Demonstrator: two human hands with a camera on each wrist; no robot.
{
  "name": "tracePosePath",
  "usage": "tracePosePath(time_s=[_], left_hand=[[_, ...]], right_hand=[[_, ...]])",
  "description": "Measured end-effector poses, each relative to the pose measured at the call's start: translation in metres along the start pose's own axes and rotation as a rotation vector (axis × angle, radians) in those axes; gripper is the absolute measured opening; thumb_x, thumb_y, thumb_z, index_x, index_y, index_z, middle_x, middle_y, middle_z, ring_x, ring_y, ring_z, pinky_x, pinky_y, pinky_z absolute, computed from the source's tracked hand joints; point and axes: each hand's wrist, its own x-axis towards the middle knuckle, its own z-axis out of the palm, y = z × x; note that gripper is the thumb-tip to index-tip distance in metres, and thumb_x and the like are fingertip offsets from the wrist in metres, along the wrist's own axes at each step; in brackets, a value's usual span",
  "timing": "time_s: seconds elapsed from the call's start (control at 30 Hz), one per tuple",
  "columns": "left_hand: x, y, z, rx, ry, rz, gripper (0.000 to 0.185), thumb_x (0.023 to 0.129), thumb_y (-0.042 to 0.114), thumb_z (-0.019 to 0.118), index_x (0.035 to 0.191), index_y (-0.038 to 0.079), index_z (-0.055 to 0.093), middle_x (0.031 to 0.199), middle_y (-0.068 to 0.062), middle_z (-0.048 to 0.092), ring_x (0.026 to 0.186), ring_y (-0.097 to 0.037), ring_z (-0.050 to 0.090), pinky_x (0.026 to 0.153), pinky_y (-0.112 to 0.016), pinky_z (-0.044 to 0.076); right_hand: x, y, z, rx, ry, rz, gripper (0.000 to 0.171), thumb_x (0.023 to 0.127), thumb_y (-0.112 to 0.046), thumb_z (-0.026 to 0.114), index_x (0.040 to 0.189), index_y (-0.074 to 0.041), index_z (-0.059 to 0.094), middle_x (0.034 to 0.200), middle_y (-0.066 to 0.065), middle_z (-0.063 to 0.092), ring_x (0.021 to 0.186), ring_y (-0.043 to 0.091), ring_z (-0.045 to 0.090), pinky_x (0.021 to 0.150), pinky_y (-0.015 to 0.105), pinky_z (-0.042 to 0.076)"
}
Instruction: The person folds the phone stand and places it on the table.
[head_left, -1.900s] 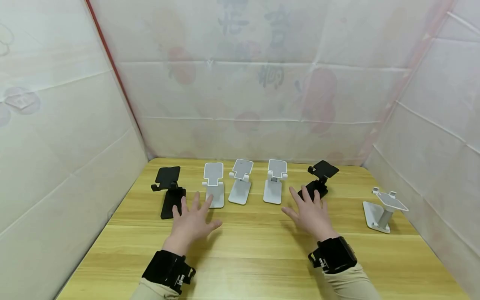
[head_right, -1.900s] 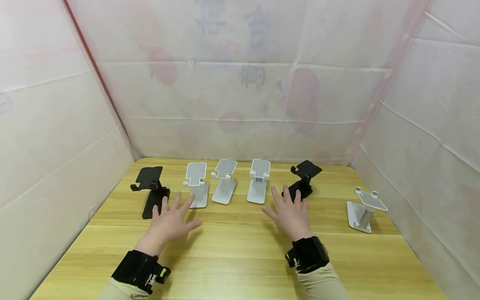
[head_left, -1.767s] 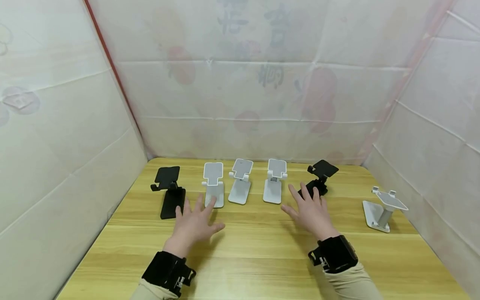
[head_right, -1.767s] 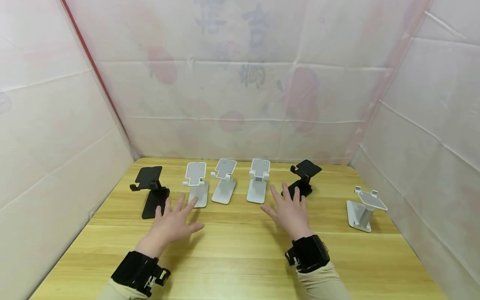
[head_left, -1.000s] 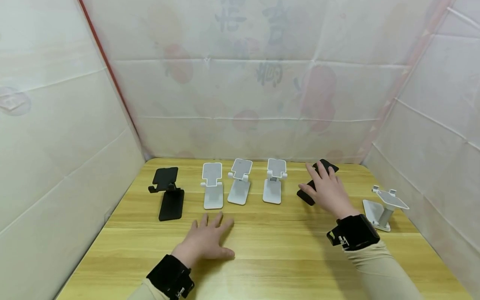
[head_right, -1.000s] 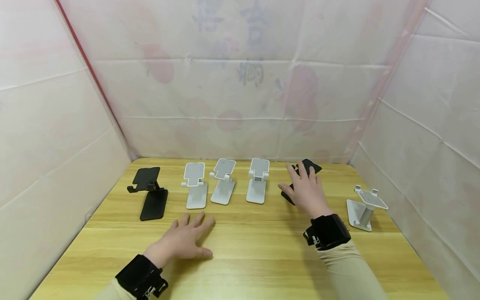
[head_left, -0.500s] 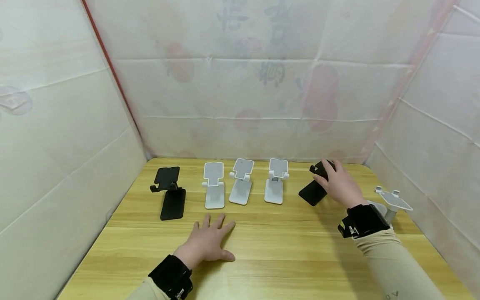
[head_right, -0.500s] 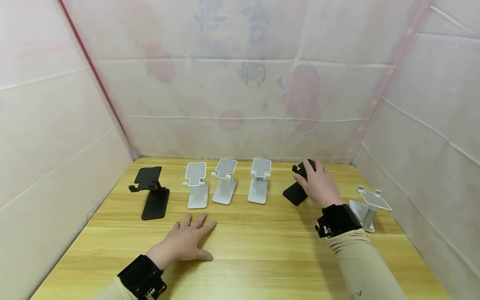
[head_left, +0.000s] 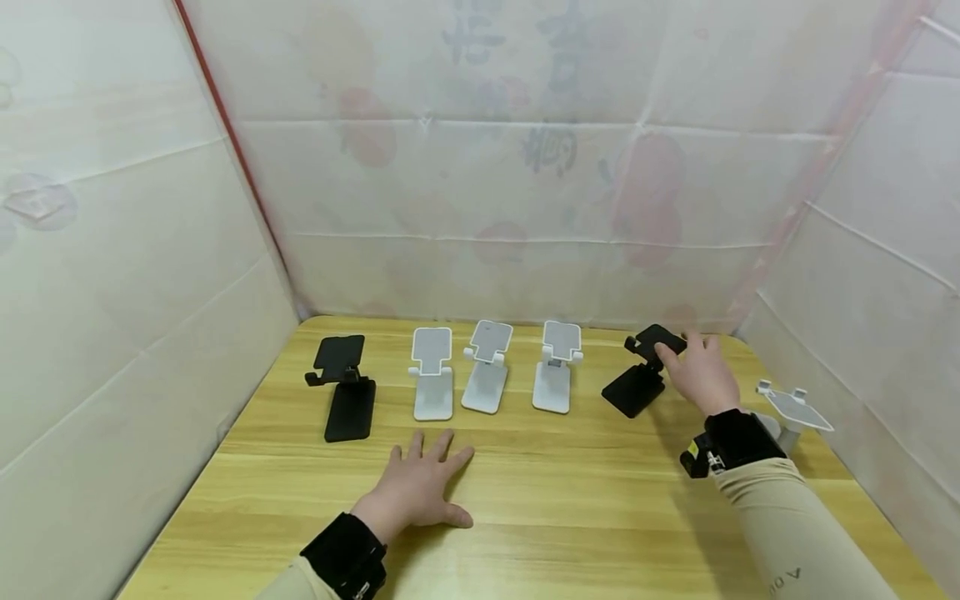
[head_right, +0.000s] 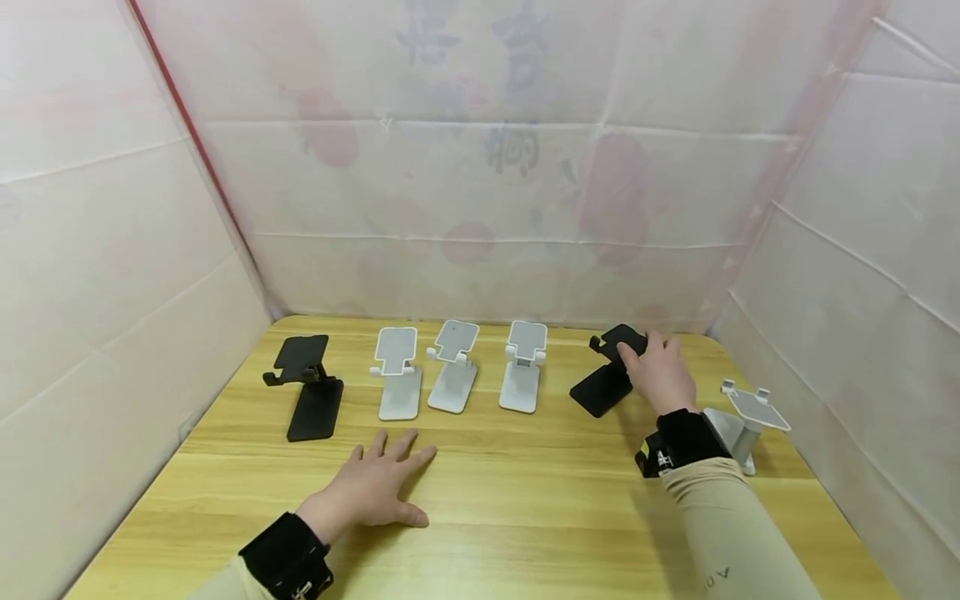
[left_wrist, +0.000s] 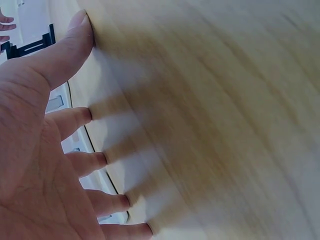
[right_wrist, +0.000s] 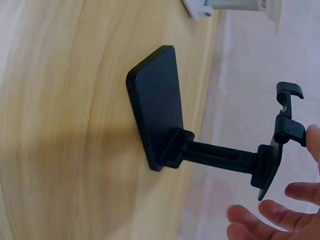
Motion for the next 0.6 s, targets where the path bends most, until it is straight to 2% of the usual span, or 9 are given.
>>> tracePosePath(time_s=[0.1, 0.2, 0.3, 0.43, 0.5, 0.6], left_hand=[[0.001, 0.000, 0.001, 0.002, 0.002, 0.004, 0.097, 0.074, 0.073, 0.076, 0.156, 0.032, 0.044, 0.166, -0.013, 0.031, 0.147, -0.058, 0.024, 0.111, -0.082, 0.026], [0.000, 0.001, 0.001, 0.004, 0.005, 0.009, 0.097, 0.074, 0.073, 0.076, 0.156, 0.031, 0.044, 0.165, -0.013, 0.031, 0.146, -0.057, 0.024, 0.111, -0.082, 0.026], [-0.001, 0.001, 0.000, 0.005, 0.004, 0.009, 0.097, 0.074, 0.073, 0.076, 0.156, 0.031, 0.045, 0.165, -0.013, 0.031, 0.147, -0.057, 0.025, 0.112, -0.081, 0.027], [-0.002, 0.002, -0.001, 0.011, 0.004, 0.009, 0.096, 0.074, 0.073, 0.076, 0.155, 0.031, 0.045, 0.165, -0.013, 0.031, 0.147, -0.057, 0.025, 0.112, -0.080, 0.027], [-0.002, 0.002, -0.001, 0.015, 0.005, 0.012, 0.096, 0.075, 0.072, 0.076, 0.155, 0.031, 0.045, 0.165, -0.013, 0.031, 0.147, -0.057, 0.025, 0.112, -0.080, 0.028], [-0.002, 0.002, -0.001, 0.017, 0.003, 0.011, 0.096, 0.075, 0.072, 0.075, 0.156, 0.031, 0.045, 0.165, -0.013, 0.031, 0.147, -0.057, 0.025, 0.112, -0.080, 0.028]], right_hand=[[0.002, 0.002, -0.001, 0.089, -0.042, 0.038, 0.089, 0.107, -0.060, 0.032, 0.159, 0.008, 0.008, 0.150, 0.047, 0.018, 0.129, 0.064, 0.031, 0.101, 0.074, 0.037], [0.005, 0.008, 0.000, 0.252, -0.096, 0.093, 0.100, 0.102, -0.069, 0.035, 0.160, 0.006, 0.003, 0.148, 0.044, 0.027, 0.122, 0.057, 0.045, 0.099, 0.066, 0.042], [0.014, 0.020, 0.006, 0.436, -0.108, 0.154, 0.103, 0.098, -0.072, 0.041, 0.161, 0.000, 0.001, 0.143, 0.039, 0.038, 0.105, 0.046, 0.061, 0.090, 0.058, 0.049], [0.014, 0.017, 0.007, 0.603, -0.075, 0.203, 0.085, 0.105, -0.058, 0.039, 0.158, 0.002, 0.007, 0.129, 0.032, 0.050, 0.086, 0.032, 0.071, 0.079, 0.046, 0.056], [0.009, 0.008, 0.003, 0.654, -0.080, 0.224, 0.077, 0.109, -0.049, 0.034, 0.157, 0.006, 0.008, 0.120, 0.027, 0.054, 0.081, 0.024, 0.072, 0.076, 0.037, 0.058], [0.009, 0.009, 0.004, 0.720, -0.098, 0.233, 0.072, 0.111, -0.041, 0.033, 0.158, 0.009, 0.011, 0.113, 0.016, 0.057, 0.078, 0.014, 0.070, 0.070, 0.030, 0.057]])
